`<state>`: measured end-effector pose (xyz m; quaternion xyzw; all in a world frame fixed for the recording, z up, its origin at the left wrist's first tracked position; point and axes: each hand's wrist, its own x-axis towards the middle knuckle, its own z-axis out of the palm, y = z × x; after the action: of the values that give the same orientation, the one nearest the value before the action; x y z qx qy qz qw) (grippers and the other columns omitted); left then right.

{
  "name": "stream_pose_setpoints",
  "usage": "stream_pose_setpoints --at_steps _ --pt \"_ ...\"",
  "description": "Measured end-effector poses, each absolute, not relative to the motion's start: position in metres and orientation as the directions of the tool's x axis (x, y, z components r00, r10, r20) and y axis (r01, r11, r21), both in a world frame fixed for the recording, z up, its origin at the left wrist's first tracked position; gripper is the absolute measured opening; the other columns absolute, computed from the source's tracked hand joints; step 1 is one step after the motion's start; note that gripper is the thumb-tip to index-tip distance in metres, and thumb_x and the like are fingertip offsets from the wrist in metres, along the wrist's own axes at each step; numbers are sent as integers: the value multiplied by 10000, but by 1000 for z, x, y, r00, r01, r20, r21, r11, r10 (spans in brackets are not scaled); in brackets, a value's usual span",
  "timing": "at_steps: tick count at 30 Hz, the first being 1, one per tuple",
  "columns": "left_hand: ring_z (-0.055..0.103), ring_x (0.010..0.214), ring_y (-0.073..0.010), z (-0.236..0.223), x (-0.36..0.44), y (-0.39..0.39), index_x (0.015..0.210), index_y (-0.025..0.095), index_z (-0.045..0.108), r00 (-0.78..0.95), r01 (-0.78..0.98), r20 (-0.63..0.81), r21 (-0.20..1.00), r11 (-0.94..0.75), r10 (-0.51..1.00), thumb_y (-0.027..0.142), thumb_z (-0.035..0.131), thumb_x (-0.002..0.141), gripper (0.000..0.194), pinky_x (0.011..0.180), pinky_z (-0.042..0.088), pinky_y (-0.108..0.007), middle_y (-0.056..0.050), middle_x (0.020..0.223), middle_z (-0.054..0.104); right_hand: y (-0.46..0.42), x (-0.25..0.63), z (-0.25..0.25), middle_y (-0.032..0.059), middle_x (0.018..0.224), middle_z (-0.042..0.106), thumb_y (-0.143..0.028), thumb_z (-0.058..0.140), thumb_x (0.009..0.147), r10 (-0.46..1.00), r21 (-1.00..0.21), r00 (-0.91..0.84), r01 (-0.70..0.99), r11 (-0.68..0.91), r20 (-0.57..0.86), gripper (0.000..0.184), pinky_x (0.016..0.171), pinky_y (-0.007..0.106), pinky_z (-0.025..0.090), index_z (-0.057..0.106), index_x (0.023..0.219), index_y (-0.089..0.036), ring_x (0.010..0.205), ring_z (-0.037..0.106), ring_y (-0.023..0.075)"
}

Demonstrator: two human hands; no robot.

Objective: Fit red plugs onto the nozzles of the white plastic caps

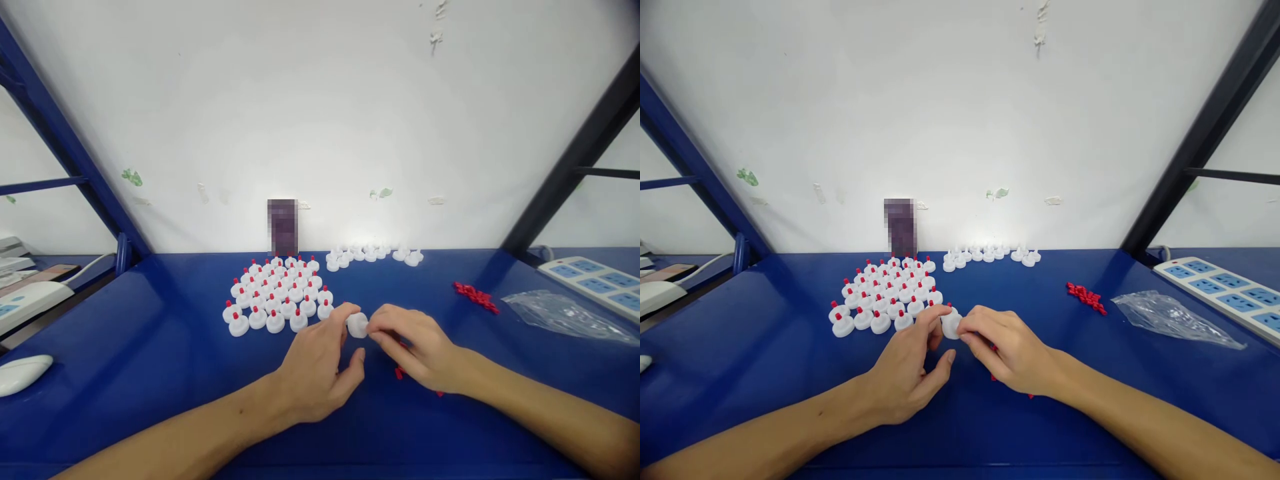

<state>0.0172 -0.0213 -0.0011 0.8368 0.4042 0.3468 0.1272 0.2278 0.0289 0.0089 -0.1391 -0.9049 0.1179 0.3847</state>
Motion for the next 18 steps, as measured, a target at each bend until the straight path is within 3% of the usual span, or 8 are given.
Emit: stream_pose_setpoints --at_steps 3,7,10,14,18 --pt "510 592 -157 1 17 -20 1346 234 310 464 625 383 497 -601 799 240 498 931 457 585 358 -273 53 732 514 27 227 8 25 797 601 -112 468 979 321 -293 -676 160 943 663 127 602 250 403 563 1025 -182 668 518 127" --pt "542 588 -172 6 19 -21 1130 222 457 498 654 303 483 -582 812 339 469 989 184 576 345 -281 48 690 547 27 229 8 38 847 640 -130 484 983 320 -299 -691 156 942 648 104 614 249 403 569 1008 -185 693 546 126" --pt "558 606 -175 6 20 -20 1071 207 488 474 673 311 475 -567 824 336 497 966 166 579 361 -284 32 734 579 29 230 9 25 823 640 -165 522 976 360 -318 -660 189 929 659 91 654 263 426 561 1056 -186 692 552 130" --pt "582 651 -170 2 21 -18 887 202 544 455 714 331 419 -561 827 359 594 906 166 582 385 -279 3 832 611 32 233 11 -11 740 629 -188 559 954 409 -300 -656 278 912 634 218 719 303 439 536 1171 -197 666 538 136" --pt "588 628 -165 -2 23 -19 865 200 573 489 722 324 371 -584 810 358 664 855 183 568 391 -277 8 818 625 33 238 10 -17 727 641 -197 598 919 506 -410 -671 314 856 542 283 608 232 451 535 1194 -212 673 561 130"
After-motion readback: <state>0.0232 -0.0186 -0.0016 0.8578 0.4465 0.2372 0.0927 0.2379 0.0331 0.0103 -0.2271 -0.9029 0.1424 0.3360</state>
